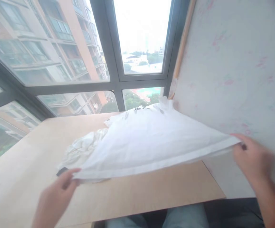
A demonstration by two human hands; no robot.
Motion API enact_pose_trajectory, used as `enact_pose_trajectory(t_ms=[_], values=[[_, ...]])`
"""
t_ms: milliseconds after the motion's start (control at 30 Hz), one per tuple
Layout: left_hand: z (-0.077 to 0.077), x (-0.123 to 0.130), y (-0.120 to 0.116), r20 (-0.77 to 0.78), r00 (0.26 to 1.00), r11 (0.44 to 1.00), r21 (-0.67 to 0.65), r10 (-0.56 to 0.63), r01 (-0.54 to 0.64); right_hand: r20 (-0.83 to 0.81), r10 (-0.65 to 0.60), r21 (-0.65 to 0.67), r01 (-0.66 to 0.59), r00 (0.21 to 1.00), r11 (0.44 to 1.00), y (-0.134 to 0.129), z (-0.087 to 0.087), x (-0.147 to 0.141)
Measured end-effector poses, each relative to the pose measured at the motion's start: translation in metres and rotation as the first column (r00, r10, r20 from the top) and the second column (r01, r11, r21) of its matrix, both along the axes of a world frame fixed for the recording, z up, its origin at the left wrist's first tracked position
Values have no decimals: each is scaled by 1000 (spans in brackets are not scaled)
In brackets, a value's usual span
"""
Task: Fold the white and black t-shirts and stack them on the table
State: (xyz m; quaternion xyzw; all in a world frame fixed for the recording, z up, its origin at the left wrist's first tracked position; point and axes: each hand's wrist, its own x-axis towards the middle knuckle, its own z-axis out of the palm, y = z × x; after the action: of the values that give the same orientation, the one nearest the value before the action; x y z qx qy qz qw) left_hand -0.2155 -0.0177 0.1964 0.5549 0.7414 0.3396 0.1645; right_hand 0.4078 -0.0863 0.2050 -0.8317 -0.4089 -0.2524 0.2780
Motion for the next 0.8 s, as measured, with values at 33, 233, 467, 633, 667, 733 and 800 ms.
enact_pose_trajectory(t_ms=[33,233,467,633,667,733,800], values=[[-25,11,2,-29,998,995,-93,-47,44,-31,49,-83,-51,998,995,-9,-31,-11],[-143,45,-44,-30,967,909,-350,-254,228,-253,57,-393,-156,966,906,-59,-159,-42],[-135,19,-44,-58,901,811,-463,-429,356,-331,-2,-422,-147,944,895,-80,-183,-21],[-105,38,24,-568,758,922,-1,-320,388,-352,-42,-527,-161,935,834,-69,-198,-26],[-103,46,41,-646,696,902,27,-313,431,-345,-16,-522,-178,939,834,-66,-202,-28],[-105,59,75,-734,612,895,12,-294,445,-319,55,-489,-214,946,846,-61,-209,-33],[-116,64,103,-758,568,900,-55,-320,433,-299,119,-460,-252,947,851,-58,-214,-34]])
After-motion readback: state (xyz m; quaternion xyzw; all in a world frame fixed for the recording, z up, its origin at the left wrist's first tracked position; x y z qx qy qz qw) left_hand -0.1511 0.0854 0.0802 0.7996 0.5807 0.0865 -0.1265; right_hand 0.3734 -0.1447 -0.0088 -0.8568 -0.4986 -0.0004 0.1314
